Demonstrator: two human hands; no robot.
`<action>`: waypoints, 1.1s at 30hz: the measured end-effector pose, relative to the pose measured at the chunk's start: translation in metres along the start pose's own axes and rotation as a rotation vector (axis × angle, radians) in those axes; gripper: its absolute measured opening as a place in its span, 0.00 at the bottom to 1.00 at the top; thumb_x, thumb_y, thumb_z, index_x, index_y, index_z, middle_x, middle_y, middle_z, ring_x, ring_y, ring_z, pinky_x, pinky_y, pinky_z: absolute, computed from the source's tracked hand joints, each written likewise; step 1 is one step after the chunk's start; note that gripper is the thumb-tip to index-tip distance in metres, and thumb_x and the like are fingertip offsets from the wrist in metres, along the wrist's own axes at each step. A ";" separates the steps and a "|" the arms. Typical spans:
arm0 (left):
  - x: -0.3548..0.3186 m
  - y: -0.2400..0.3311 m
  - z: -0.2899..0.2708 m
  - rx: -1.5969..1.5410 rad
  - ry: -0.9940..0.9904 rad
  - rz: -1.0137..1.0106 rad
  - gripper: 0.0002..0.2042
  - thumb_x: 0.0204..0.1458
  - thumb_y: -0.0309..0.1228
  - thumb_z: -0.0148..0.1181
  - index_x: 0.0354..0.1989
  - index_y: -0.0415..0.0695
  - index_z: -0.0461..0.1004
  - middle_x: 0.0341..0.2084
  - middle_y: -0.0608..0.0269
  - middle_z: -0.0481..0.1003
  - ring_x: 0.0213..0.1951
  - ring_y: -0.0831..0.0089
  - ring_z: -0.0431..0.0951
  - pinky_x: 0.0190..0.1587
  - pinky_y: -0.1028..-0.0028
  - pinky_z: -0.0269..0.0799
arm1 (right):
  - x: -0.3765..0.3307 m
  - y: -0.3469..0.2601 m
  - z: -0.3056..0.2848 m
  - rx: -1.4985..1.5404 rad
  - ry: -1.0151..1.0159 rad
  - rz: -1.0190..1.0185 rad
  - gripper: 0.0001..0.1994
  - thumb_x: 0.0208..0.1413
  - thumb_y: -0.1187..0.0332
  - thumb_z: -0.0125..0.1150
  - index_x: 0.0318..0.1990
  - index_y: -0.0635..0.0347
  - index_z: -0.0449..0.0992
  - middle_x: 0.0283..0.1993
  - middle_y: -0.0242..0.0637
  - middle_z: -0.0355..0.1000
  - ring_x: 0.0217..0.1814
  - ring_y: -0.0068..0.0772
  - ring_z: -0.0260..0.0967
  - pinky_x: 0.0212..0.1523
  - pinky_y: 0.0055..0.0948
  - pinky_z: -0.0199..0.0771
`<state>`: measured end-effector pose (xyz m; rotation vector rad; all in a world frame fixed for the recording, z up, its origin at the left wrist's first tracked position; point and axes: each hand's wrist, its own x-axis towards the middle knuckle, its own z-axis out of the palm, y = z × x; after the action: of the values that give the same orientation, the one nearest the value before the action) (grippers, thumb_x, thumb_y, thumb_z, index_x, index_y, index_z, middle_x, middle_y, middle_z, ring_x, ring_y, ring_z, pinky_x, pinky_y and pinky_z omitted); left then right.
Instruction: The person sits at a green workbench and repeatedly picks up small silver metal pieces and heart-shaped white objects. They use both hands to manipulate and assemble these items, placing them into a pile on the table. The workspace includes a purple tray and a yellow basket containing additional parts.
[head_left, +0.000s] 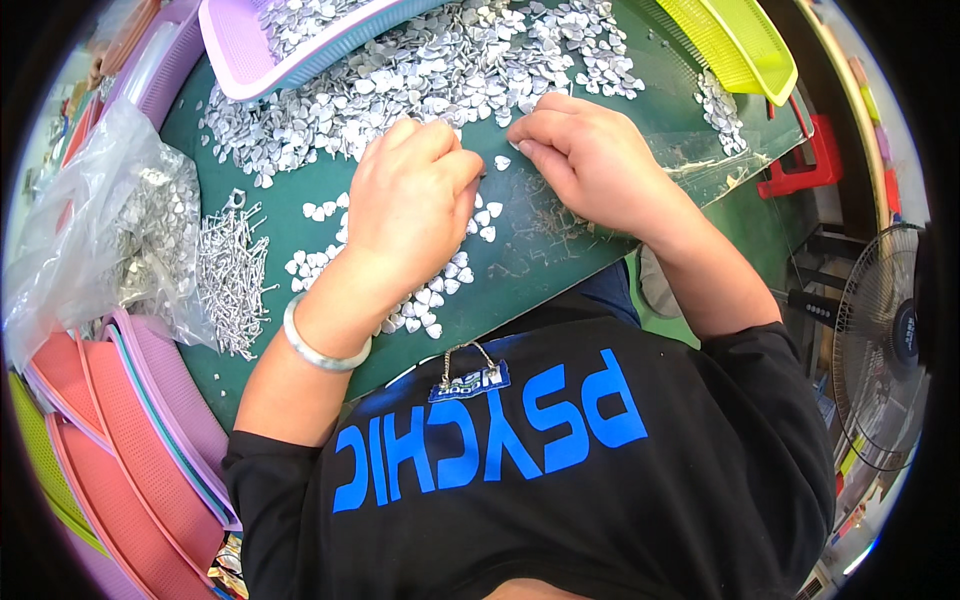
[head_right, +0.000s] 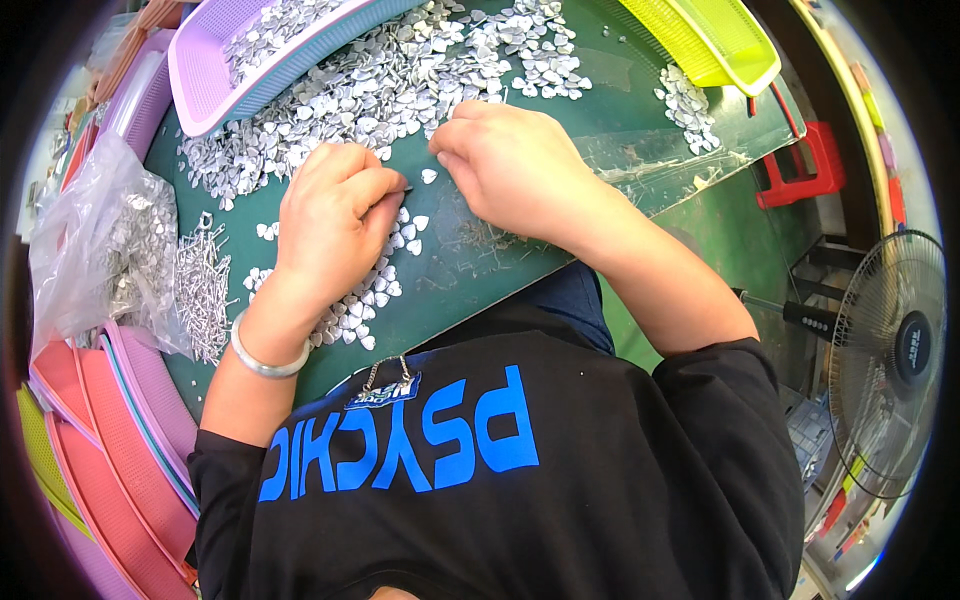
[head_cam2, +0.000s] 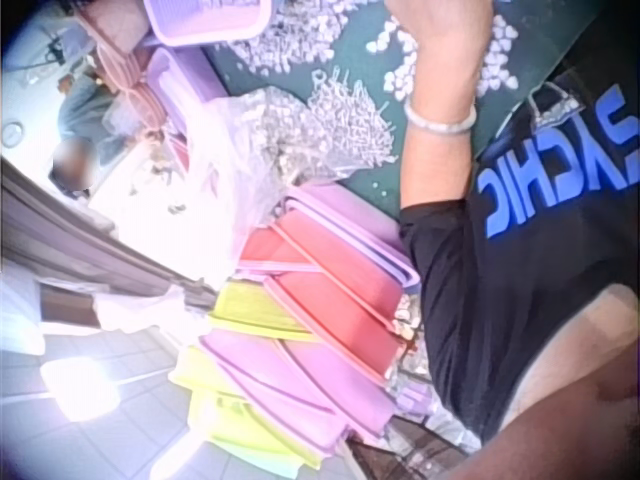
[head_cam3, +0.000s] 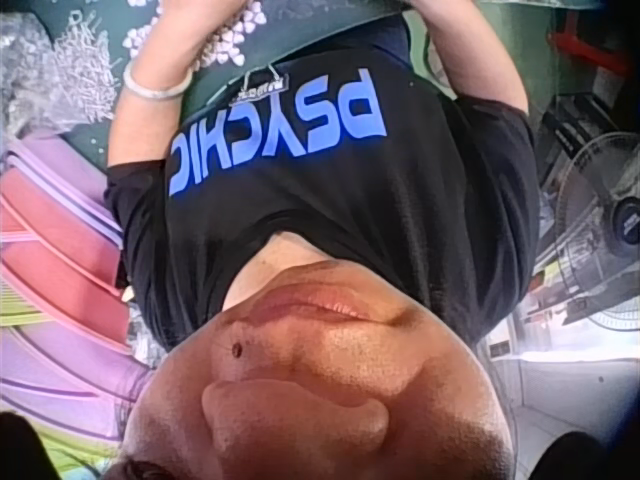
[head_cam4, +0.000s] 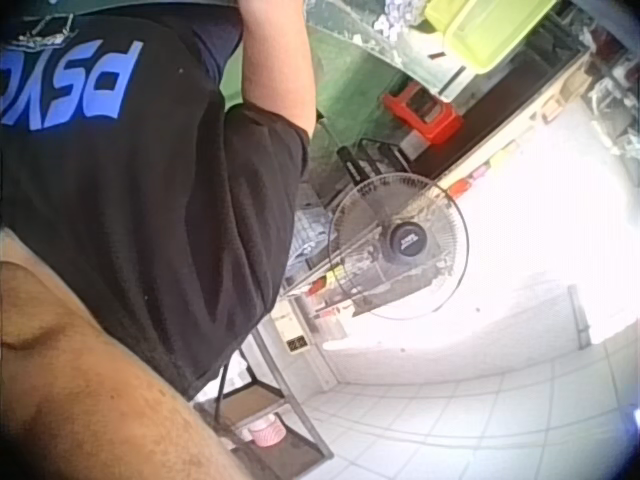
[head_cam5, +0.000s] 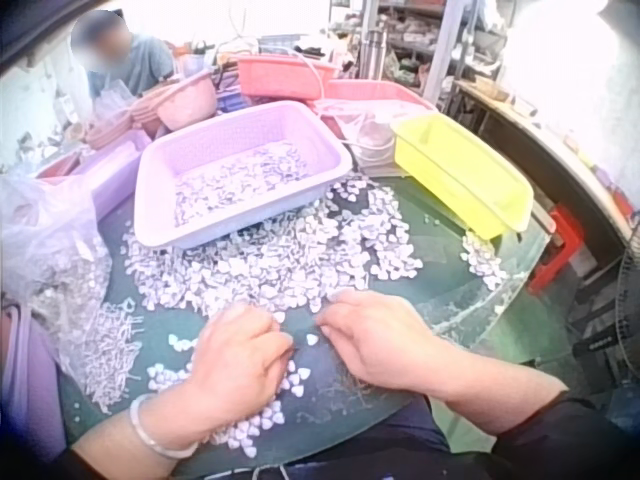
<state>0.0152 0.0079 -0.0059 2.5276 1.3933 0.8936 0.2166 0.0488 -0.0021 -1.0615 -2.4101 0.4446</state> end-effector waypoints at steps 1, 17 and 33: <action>-0.001 0.000 -0.002 -0.011 -0.016 0.005 0.05 0.38 0.22 0.64 0.26 0.44 0.78 0.24 0.65 0.70 0.31 0.64 0.70 0.35 0.67 0.67 | -0.001 0.002 -0.001 0.001 0.011 0.006 0.05 0.51 0.69 0.58 0.32 0.58 0.78 0.31 0.36 0.71 0.37 0.42 0.72 0.37 0.38 0.72; -0.016 -0.009 -0.021 -0.040 -0.039 -0.075 0.06 0.37 0.21 0.57 0.25 0.43 0.78 0.23 0.63 0.71 0.30 0.62 0.70 0.34 0.65 0.69 | 0.000 0.005 0.000 -0.074 -0.017 -0.067 0.04 0.49 0.67 0.63 0.29 0.56 0.77 0.30 0.35 0.68 0.37 0.41 0.70 0.37 0.37 0.71; -0.026 -0.010 -0.024 -0.076 -0.050 -0.060 0.11 0.39 0.17 0.54 0.31 0.40 0.79 0.23 0.62 0.71 0.29 0.63 0.69 0.34 0.68 0.66 | -0.014 -0.021 0.006 0.102 -0.135 -0.221 0.05 0.46 0.69 0.63 0.31 0.57 0.77 0.31 0.36 0.68 0.36 0.43 0.69 0.36 0.39 0.70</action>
<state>-0.0157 -0.0112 -0.0008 2.4220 1.3850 0.8502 0.2095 0.0239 -0.0014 -0.7329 -2.5563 0.5708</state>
